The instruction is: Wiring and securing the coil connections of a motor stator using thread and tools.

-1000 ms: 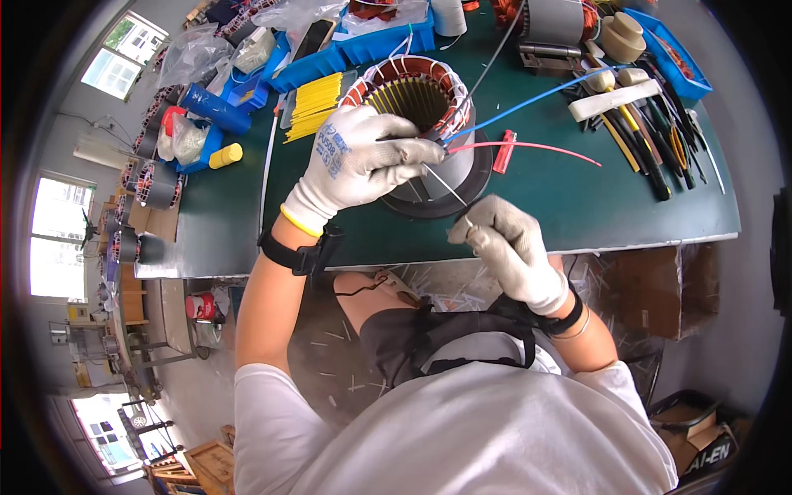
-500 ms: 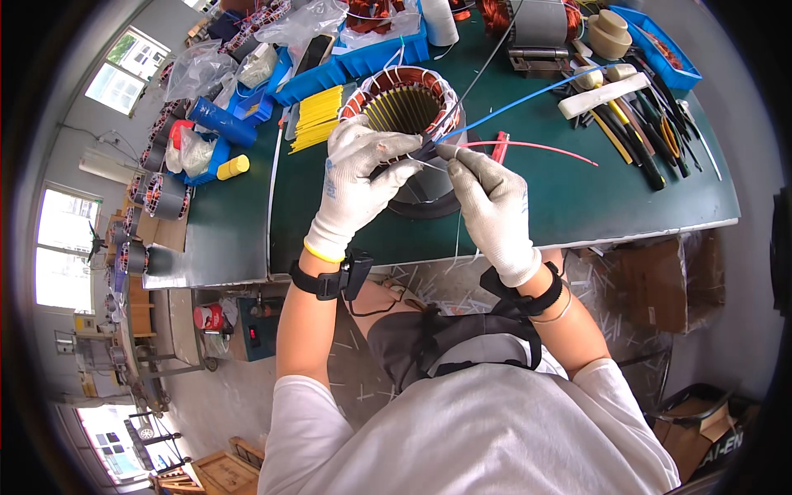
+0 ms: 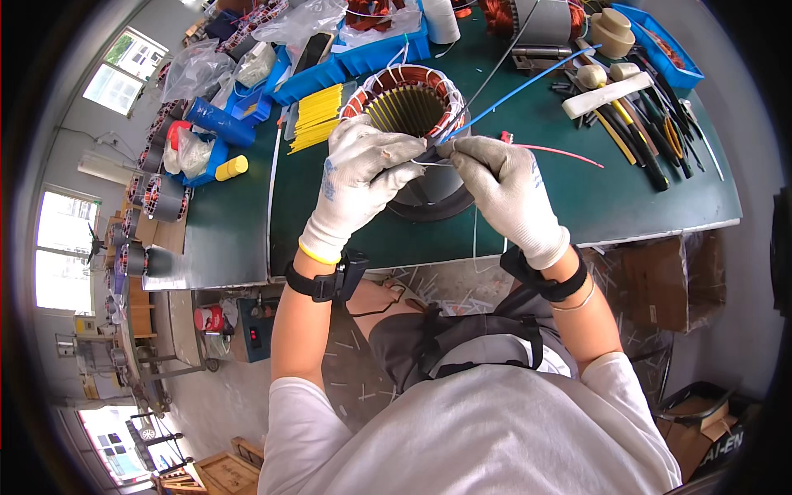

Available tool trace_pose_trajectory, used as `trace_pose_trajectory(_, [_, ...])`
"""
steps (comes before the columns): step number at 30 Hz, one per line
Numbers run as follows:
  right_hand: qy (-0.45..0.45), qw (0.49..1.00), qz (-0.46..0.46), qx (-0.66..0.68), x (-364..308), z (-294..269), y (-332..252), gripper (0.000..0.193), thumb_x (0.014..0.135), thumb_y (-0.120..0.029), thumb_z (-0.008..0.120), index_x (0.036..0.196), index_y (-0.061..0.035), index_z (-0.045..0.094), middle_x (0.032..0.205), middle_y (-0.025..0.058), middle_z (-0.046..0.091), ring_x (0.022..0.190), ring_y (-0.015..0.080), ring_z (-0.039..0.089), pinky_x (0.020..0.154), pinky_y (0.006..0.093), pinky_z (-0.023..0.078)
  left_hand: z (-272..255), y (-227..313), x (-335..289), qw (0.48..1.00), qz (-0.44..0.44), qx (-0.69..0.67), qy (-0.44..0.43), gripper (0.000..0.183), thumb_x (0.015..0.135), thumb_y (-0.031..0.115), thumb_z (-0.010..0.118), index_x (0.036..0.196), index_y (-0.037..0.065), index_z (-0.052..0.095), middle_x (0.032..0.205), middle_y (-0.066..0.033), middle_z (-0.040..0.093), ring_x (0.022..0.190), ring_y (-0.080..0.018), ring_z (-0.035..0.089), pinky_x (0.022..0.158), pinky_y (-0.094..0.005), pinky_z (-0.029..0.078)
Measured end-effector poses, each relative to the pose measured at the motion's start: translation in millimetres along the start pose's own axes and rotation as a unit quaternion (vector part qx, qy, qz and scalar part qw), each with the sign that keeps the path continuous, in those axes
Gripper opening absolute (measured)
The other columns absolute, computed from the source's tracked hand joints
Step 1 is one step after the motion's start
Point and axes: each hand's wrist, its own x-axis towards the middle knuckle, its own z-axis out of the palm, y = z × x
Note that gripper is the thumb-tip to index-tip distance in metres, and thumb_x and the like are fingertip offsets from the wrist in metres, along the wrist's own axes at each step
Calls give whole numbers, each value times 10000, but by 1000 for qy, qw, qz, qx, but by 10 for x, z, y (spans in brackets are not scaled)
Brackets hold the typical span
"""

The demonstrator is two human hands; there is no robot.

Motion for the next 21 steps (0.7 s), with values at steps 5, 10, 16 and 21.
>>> trace_pose_trajectory(5, [-28,998,-2,64,-192,-93,-103,227,966,-124,591,1075,33,715,962,174,726,888,251,710,793,339,536,15,-14,30,1000,7,-18,16,166,783,165,798,945,164,763,975,23,746,843,-197,627,875,-364,433])
trace_pose_trajectory(10, [-143,973,-92,154,-647,-395,118,188,966,-131,615,1035,10,719,1102,127,691,986,215,641,862,336,512,-28,5,59,998,-1,-61,0,130,799,151,790,925,148,762,970,15,749,847,-191,620,847,-348,437])
trace_pose_trajectory(16, [83,886,229,-395,-701,-643,173,362,845,13,594,1195,-46,670,1105,308,627,935,431,644,802,485,539,-41,56,66,997,-53,-44,-27,123,820,162,783,940,148,765,961,1,742,862,-200,619,841,-343,444])
trace_pose_trajectory(21, [100,946,-154,-267,-481,-70,207,550,739,98,578,1247,-99,663,1058,278,655,879,425,658,765,468,556,-49,106,84,996,-67,-49,-24,148,812,143,788,959,144,771,956,-6,741,863,-200,616,825,-338,448])
